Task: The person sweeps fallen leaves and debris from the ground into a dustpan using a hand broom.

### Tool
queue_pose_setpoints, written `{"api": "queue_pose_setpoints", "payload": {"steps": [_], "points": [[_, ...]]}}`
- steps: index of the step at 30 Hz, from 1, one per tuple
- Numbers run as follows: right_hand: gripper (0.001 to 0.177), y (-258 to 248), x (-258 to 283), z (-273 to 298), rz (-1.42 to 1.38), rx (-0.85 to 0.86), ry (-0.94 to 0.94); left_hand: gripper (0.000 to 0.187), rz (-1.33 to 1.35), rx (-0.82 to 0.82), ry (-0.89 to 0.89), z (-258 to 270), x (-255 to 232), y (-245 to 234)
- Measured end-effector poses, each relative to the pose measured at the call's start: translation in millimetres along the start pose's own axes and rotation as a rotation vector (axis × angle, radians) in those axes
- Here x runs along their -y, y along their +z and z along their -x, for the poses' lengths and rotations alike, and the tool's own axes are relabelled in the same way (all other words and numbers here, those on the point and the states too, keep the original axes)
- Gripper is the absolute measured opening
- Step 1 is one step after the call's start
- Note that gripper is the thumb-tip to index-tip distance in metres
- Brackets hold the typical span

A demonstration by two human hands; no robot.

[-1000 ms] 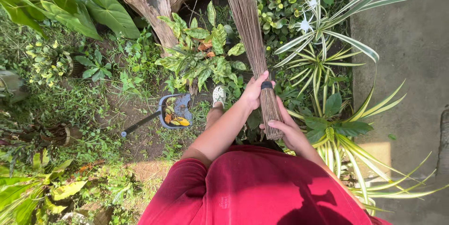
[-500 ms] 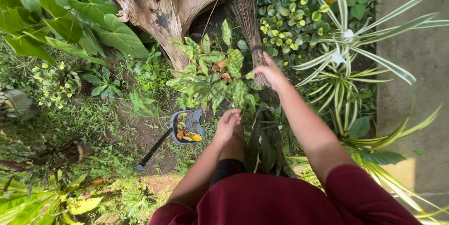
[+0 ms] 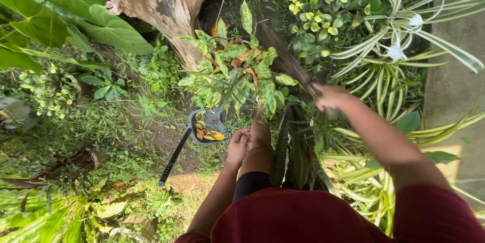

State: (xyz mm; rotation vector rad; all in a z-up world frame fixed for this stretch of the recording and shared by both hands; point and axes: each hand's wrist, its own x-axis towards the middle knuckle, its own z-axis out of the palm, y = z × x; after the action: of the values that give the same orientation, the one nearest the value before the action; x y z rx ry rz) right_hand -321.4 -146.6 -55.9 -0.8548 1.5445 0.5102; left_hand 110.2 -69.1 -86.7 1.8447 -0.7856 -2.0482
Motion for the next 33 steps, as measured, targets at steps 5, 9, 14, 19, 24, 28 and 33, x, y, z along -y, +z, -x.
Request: {"api": "queue_pose_setpoints", "payload": {"steps": [5,9,14,19,24,28,33], "points": [[0.101,-8,-93,90,-0.161,0.082,0.026,0.021,-0.118,-0.033,-0.01,3,-14,26],[0.102,-38,-82,136,-0.212,-0.004,-0.006,0.015,0.071,0.029,-0.121,12,-17,42],[0.095,-32,-2,76,-0.497,-0.133,-0.066,0.017,0.109,0.022,-0.053,23,-7,45],[0.103,82,2,32,-0.244,-0.017,-0.033,0.02,0.057,-0.065,0.02,45,9,32],[0.093,111,-103,81,-0.888,0.172,-0.045,0.018,0.027,-0.077,0.085,76,58,37],[0.098,117,-154,121,-1.23,0.017,-0.154,0.017,0.118,-0.137,0.139,98,102,45],[0.065,136,-119,85,-1.426,-0.092,-0.003,0.016,0.122,-0.154,0.161,124,133,37]]}}
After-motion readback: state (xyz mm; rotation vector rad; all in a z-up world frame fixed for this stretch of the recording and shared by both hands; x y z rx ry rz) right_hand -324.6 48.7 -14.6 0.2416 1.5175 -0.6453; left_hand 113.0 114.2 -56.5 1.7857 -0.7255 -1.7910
